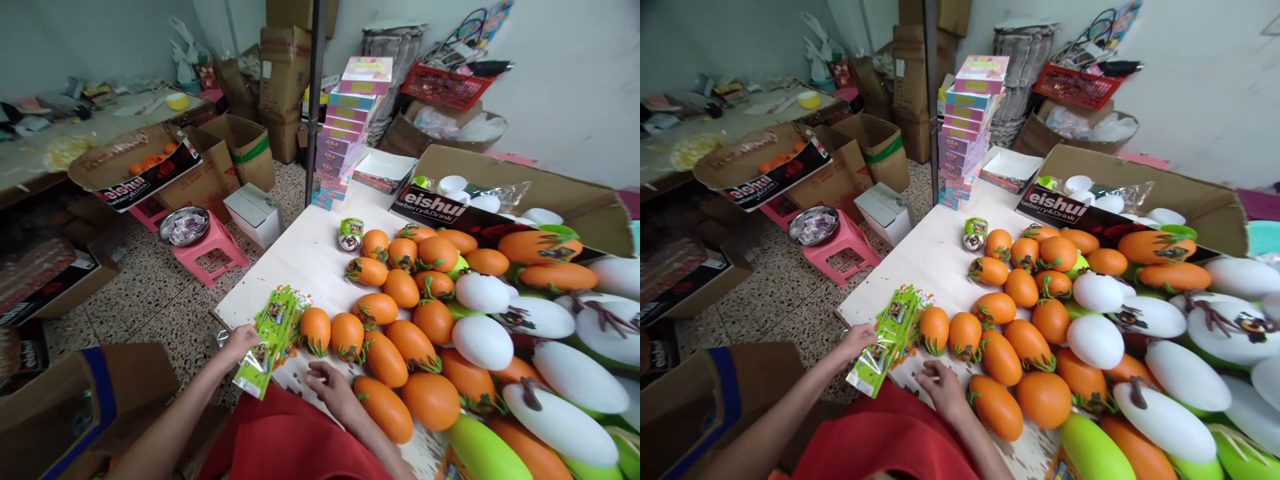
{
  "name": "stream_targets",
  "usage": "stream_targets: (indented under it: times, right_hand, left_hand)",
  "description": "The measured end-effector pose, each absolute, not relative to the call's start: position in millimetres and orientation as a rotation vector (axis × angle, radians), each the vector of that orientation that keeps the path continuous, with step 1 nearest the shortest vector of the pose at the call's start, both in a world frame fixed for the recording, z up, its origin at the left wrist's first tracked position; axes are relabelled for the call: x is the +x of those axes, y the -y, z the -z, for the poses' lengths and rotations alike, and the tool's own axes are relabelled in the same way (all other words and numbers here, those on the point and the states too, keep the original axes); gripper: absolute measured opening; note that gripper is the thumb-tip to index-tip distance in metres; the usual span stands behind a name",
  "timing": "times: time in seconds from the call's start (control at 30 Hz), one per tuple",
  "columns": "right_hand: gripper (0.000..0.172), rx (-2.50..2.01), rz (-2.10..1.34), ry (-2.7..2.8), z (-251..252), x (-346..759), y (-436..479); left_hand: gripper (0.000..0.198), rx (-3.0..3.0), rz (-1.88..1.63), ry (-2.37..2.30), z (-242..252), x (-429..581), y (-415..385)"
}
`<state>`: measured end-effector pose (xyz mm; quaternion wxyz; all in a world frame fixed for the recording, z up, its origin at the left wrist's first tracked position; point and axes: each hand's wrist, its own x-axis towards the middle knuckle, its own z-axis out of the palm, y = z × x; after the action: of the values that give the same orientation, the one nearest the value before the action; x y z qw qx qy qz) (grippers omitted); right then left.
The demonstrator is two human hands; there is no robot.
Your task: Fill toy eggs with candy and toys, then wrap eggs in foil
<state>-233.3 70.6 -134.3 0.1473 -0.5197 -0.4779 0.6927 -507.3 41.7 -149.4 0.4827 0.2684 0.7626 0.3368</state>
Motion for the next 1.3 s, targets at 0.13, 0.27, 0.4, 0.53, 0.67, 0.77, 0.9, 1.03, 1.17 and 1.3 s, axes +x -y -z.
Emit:
stream_targets:
  times: [0.13, 0.27, 0.4, 0.53, 0.67, 0.77, 0.9, 1.03, 1.17, 1.3]
  right_hand:
    - [0.057, -1.580, -1.932, 1.396, 151, -227, -58]
    - [0.057, -1.578, -1.919, 1.412, 162, -228, -52]
    - [0.059, -1.580, -1.914, 1.398, 167, -227, -44]
    - [0.060, -1.609, -1.929, 1.378, 166, -225, -40]
    - [0.066, -1.652, -1.904, 1.298, 160, -226, -40]
    - [0.071, -1.663, -1.942, 1.256, 160, -228, -40]
    - [0.069, -1.680, -2.020, 1.177, 163, -230, -39]
    - [0.066, -1.683, -2.065, 1.045, 159, -234, -37]
    - [0.065, -1.680, -2.127, 0.837, 154, -246, -37]
    - [0.065, -1.682, -2.135, 0.716, 154, -265, -40]
  left_hand:
    - [0.034, 0.713, -0.950, -1.859, 170, -525, -56]
    - [0.034, 0.765, -1.040, -1.831, 183, -529, -86]
    - [0.037, 0.775, -1.091, -1.803, 186, -528, -100]
    - [0.042, 0.761, -1.111, -1.772, 180, -530, -106]
    - [0.044, 0.713, -1.146, -1.805, 169, -554, -114]
    - [0.043, 0.657, -1.188, -1.889, 161, -585, -123]
    - [0.039, 0.633, -1.214, -1.962, 153, -611, -134]
    - [0.034, 0.683, -1.165, -1.935, 156, -594, -141]
    - [0.029, 0.737, -1.027, -1.897, 170, -556, -140]
    - [0.029, 0.787, -0.838, -1.974, 179, -533, -136]
